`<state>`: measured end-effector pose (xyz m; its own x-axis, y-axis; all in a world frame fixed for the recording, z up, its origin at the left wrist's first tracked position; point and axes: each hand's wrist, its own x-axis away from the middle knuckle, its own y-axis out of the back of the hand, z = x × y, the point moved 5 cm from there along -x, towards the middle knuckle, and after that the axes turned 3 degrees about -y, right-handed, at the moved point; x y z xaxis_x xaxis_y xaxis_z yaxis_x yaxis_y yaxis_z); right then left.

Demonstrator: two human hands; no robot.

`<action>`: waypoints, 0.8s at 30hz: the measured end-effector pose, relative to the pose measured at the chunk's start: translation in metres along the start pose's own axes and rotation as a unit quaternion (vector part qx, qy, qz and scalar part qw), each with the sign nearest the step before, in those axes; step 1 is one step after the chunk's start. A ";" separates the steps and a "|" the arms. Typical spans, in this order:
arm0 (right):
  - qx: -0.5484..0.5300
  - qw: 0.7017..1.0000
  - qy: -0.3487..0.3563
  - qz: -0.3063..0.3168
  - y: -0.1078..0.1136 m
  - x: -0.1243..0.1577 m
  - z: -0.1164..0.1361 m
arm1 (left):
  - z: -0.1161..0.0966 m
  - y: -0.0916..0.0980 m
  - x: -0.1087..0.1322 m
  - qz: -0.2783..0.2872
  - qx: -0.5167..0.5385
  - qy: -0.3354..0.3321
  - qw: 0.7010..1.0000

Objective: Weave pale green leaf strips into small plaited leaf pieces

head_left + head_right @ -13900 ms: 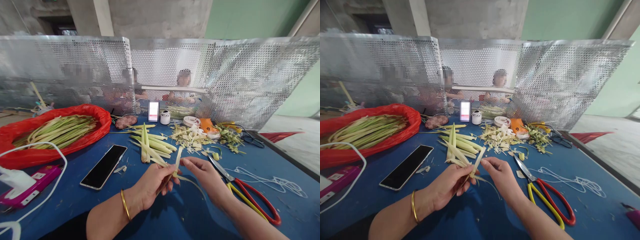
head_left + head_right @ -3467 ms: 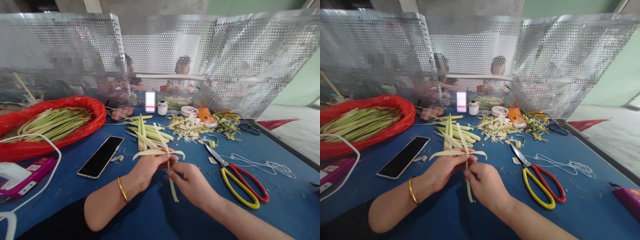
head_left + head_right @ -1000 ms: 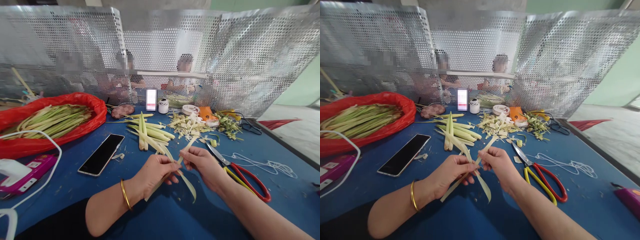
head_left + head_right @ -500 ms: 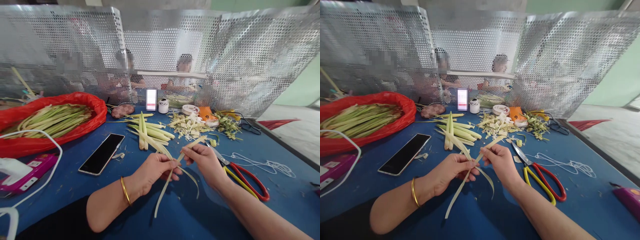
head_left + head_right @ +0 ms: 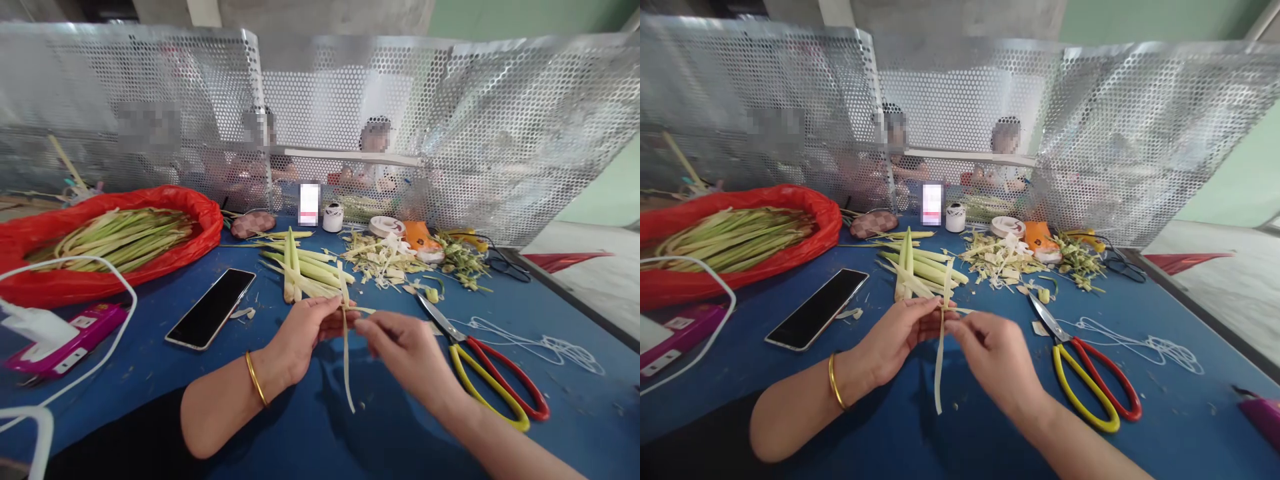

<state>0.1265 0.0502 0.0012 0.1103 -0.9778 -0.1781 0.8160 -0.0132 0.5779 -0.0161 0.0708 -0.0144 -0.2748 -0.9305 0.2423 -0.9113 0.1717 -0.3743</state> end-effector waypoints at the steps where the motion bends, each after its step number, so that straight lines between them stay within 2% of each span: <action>1: -0.003 0.999 -0.011 0.043 -0.010 0.003 -0.001 | 0.001 0.000 0.000 0.001 0.008 -0.001 1.000; 3: -0.016 0.995 -0.039 0.087 -0.024 0.008 -0.004 | 0.003 -0.001 0.001 0.000 0.010 -0.001 1.000; 7: -0.037 0.992 -0.057 0.106 -0.033 0.009 -0.004 | 0.007 -0.002 0.002 -0.017 -0.020 -0.001 1.000; 13: 0.024 0.992 0.038 0.121 -0.030 0.014 0.007 | 0.006 0.001 0.000 -0.040 -0.057 -0.038 0.997; 16: 0.097 0.986 0.124 0.055 -0.017 0.014 0.016 | 0.005 0.005 -0.005 -0.040 -0.054 -0.045 0.997; 18: 0.146 0.974 0.168 -0.037 -0.001 0.012 0.020 | 0.004 0.006 -0.006 -0.034 -0.051 -0.034 0.998; 20: 0.190 0.959 0.175 -0.119 0.012 0.006 0.019 | 0.003 0.006 -0.006 -0.025 -0.055 -0.025 0.998; 21: 0.200 0.956 0.168 -0.131 0.015 0.002 0.016 | 0.003 0.005 -0.005 -0.024 -0.056 -0.021 0.998; 22: 0.197 0.961 0.154 -0.118 0.015 -0.002 0.013 | 0.003 0.004 -0.004 -0.025 -0.056 -0.017 0.998; 24: 0.155 0.980 0.117 -0.039 0.008 -0.009 0.004 | 0.003 0.004 -0.003 -0.036 -0.056 -0.015 0.998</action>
<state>0.1297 0.0576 0.0106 0.2114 -0.8973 -0.3875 0.6201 -0.1833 0.7628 -0.0177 0.0732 -0.0195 -0.1998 -0.9506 0.2375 -0.9572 0.1376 -0.2547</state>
